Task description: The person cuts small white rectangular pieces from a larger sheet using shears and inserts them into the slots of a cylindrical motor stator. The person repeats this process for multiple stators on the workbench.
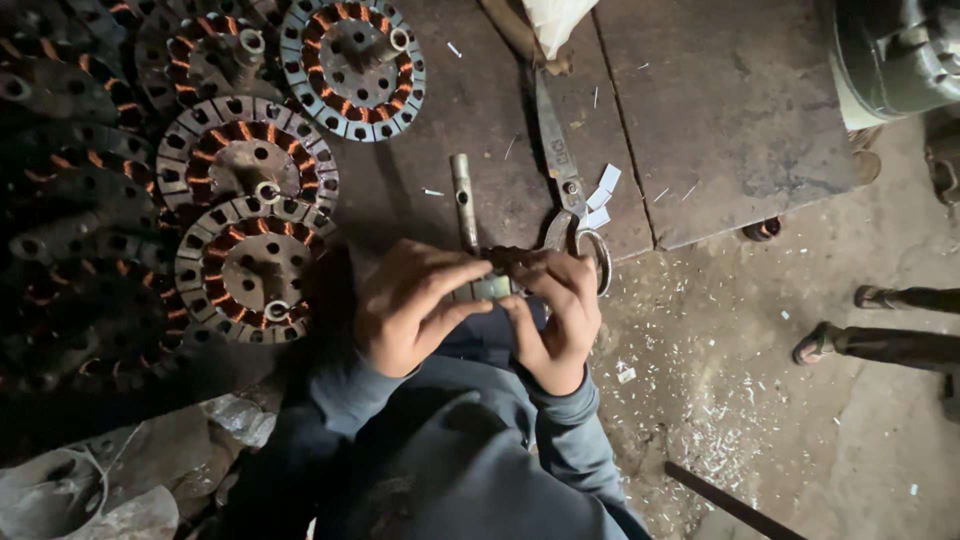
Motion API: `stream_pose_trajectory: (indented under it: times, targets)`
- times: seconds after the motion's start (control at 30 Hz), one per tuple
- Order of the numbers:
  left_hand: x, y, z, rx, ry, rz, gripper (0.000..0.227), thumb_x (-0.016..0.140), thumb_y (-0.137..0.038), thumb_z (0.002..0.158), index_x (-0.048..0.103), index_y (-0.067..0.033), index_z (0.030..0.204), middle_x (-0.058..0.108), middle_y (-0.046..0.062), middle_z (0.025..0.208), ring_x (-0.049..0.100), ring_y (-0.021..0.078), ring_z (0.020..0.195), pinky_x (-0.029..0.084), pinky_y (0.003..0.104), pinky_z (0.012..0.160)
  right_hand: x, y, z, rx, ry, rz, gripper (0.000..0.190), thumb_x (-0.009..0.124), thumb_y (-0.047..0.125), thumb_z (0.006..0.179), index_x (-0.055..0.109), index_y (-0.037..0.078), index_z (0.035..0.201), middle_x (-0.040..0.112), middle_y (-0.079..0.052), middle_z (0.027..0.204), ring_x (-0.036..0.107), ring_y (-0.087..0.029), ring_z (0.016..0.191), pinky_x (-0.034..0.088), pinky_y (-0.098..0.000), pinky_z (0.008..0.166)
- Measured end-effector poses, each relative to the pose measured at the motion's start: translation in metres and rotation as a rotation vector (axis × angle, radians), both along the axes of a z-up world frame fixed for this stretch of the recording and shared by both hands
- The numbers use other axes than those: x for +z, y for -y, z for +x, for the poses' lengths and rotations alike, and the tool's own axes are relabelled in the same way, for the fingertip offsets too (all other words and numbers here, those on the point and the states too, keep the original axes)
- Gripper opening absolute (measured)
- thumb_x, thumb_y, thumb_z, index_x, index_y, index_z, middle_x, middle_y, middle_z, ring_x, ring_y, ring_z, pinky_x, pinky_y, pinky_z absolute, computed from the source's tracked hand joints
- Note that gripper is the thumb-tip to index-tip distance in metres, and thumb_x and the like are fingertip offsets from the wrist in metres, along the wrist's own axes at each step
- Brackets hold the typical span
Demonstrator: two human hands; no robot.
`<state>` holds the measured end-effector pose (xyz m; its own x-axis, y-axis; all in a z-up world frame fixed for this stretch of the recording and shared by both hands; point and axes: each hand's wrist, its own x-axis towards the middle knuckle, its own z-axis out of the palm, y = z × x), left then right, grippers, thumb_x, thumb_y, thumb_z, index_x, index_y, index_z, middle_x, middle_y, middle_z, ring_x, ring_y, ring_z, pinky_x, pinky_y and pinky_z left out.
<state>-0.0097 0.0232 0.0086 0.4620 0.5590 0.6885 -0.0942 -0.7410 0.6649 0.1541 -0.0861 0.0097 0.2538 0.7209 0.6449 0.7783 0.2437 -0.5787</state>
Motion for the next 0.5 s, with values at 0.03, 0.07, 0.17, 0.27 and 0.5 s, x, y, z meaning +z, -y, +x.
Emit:
stream_pose_trajectory:
  times: [0.03, 0.07, 0.17, 0.27, 0.5]
  targets:
    - [-0.001, 0.000, 0.001, -0.030, 0.002, 0.028, 0.040, 0.084, -0.012, 0.089, 0.067, -0.0039, 0.124, 0.071, 0.009, 0.115, 0.068, 0.0261, 0.101, 0.054, 0.040, 0.089, -0.007, 0.004, 0.000, -0.012, 0.023, 0.023, 0.035, 0.077, 0.002, 0.087, 0.058, 0.000, 0.117, 0.062, -0.019, 0.119, 0.062, -0.033, 0.107, 0.047, -0.0460, 0.103]
    - [-0.001, 0.001, 0.000, -0.028, -0.004, 0.056, 0.039, 0.083, -0.012, 0.090, 0.067, -0.0037, 0.124, 0.070, 0.010, 0.115, 0.067, 0.0260, 0.100, 0.054, 0.040, 0.088, -0.014, 0.009, 0.000, -0.035, 0.018, 0.020, 0.035, 0.075, 0.002, 0.087, 0.058, 0.001, 0.118, 0.060, -0.020, 0.119, 0.061, -0.034, 0.107, 0.047, -0.0473, 0.103]
    - [-0.006, 0.004, 0.001, -0.027, -0.005, 0.125, 0.039, 0.082, -0.016, 0.092, 0.066, -0.0036, 0.125, 0.070, 0.011, 0.115, 0.066, 0.0256, 0.098, 0.052, 0.042, 0.086, -0.037, 0.019, 0.000, -0.080, 0.004, 0.043, 0.036, 0.068, 0.003, 0.089, 0.056, 0.001, 0.122, 0.057, -0.022, 0.122, 0.059, -0.035, 0.109, 0.046, -0.0488, 0.103]
    - [-0.010, 0.008, 0.006, -0.035, 0.008, 0.160, 0.040, 0.082, -0.020, 0.092, 0.066, -0.0046, 0.126, 0.069, 0.010, 0.116, 0.065, 0.0250, 0.097, 0.051, 0.044, 0.087, -0.054, 0.025, 0.003, -0.093, 0.004, 0.119, 0.034, 0.065, 0.006, 0.093, 0.053, 0.002, 0.125, 0.056, -0.022, 0.124, 0.058, -0.033, 0.110, 0.047, -0.0473, 0.103]
    - [-0.011, 0.009, 0.000, -0.042, -0.067, 0.148, 0.042, 0.082, -0.017, 0.091, 0.066, -0.0061, 0.128, 0.067, 0.008, 0.121, 0.065, 0.0258, 0.103, 0.050, 0.045, 0.092, -0.062, 0.024, -0.006, -0.172, 0.044, 0.161, 0.034, 0.063, 0.009, 0.093, 0.053, 0.002, 0.124, 0.057, -0.022, 0.124, 0.058, -0.036, 0.111, 0.042, -0.0542, 0.109]
